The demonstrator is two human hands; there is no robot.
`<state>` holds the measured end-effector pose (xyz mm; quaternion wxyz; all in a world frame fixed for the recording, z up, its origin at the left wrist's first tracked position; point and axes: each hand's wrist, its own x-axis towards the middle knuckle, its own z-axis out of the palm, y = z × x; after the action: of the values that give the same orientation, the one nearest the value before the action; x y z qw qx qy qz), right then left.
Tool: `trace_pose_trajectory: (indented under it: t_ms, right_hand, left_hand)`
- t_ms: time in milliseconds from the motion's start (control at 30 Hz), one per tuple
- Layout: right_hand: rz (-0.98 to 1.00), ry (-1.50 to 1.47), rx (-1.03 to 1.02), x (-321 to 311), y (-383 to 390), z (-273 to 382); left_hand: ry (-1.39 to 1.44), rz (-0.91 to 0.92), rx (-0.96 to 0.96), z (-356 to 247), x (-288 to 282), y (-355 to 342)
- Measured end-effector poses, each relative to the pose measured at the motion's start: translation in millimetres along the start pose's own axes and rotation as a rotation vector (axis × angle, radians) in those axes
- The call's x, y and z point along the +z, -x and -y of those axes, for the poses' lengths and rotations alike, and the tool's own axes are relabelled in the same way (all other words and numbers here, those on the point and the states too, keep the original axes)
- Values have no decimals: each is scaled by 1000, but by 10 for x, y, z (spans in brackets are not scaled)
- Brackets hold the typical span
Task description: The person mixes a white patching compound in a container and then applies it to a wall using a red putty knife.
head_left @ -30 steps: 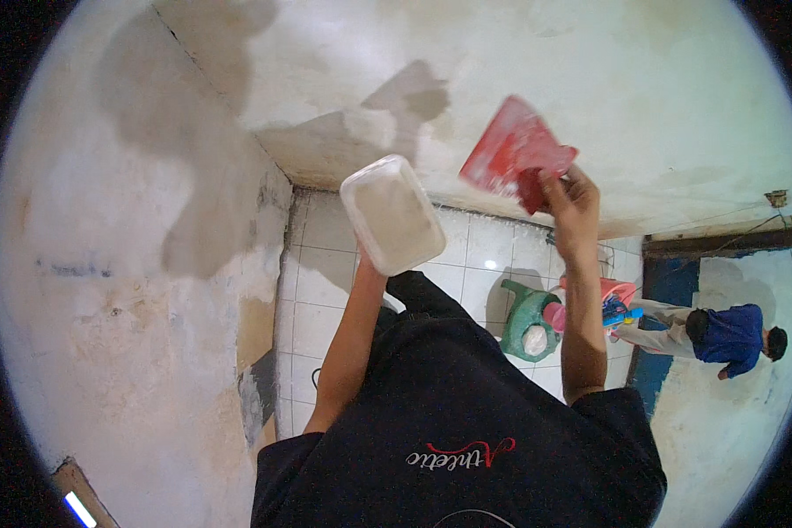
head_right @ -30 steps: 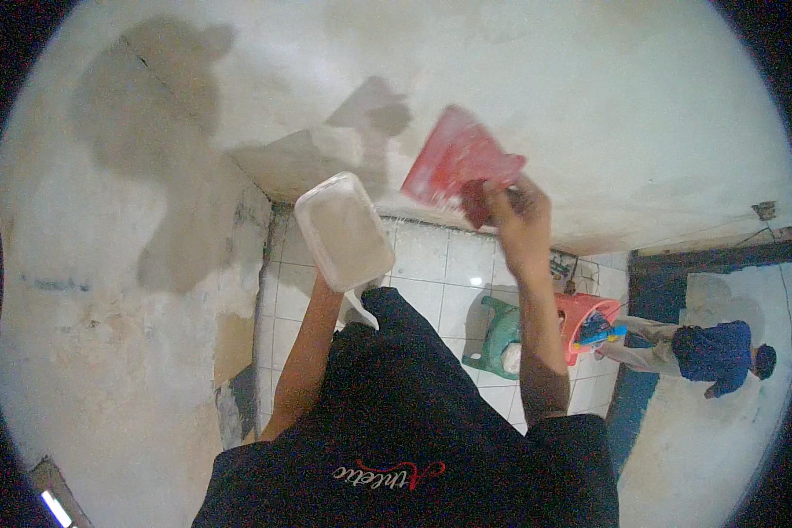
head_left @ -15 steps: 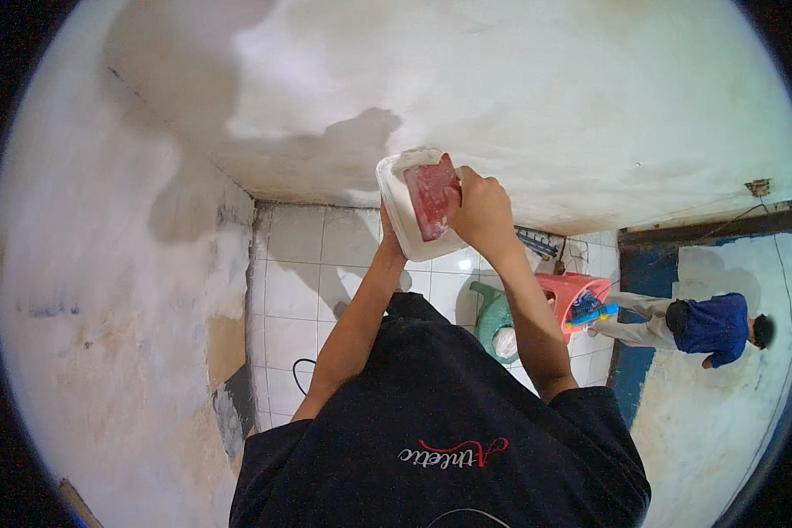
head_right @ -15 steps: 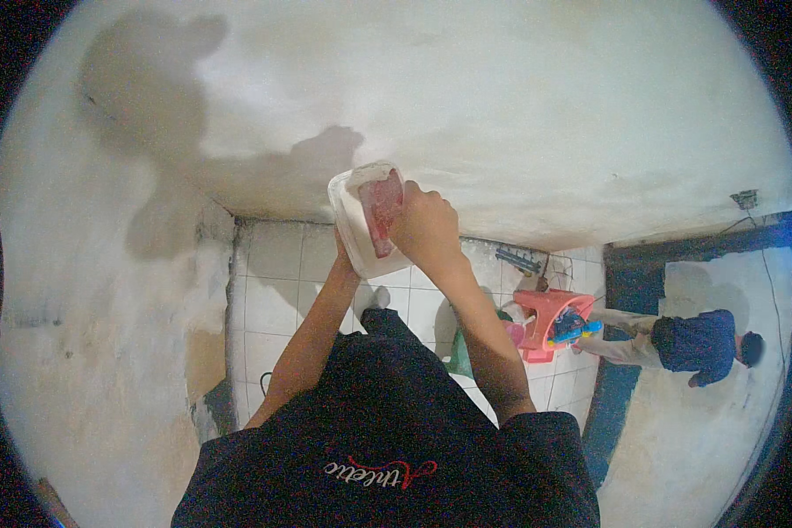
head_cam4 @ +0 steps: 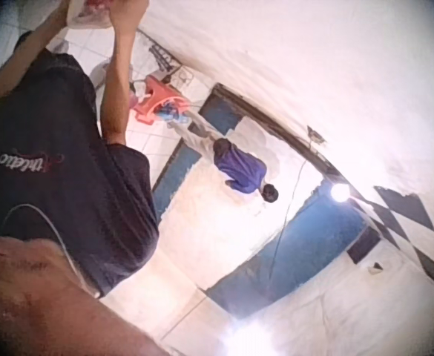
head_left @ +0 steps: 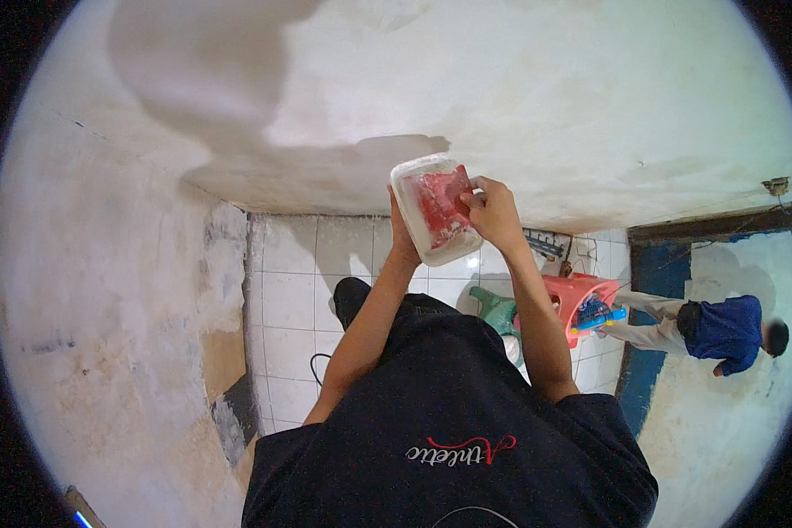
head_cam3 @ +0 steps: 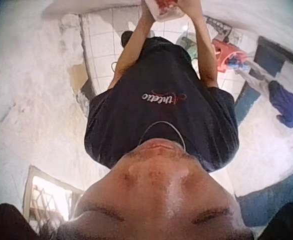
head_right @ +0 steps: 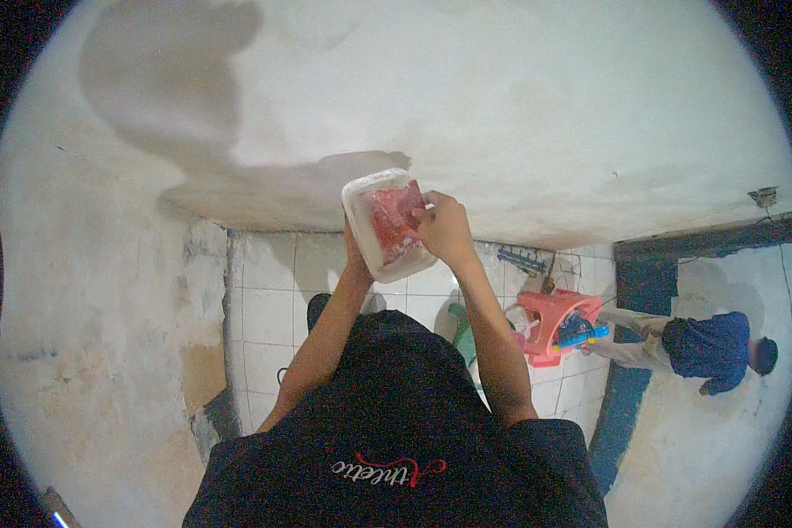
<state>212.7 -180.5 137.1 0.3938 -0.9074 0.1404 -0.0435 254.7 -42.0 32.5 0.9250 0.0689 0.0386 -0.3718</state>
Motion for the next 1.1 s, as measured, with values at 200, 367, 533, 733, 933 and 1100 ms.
trace_pose_trajectory:
  t_ms: [200, 367, 533, 733, 933, 1100]
  right_hand:
    - [27, -337, 137, -209, -84, -472]
    - [145, -935, 421, -316, 86, -474]
    - [108, -1332, 488, -314, 297, -535]
    - [52, -1508, 546, 340, -98, -1152]
    - [-92, -1603, 557, 703, -1054, -1536]
    - [-54, -1386, 313, 306, -1080, -1214]
  left_hand:
    - [-68, 8, 19, 99, 65, -96]
    - [-669, -103, 334, 69, -483, -198]
    - [-341, -132, 301, -142, -928, -12]
    - [-83, -51, 335, -534, -1147, 511]
    - [-175, -194, 407, -702, -1101, 803]
    - [-137, -155, 507, -722, -967, 1120]
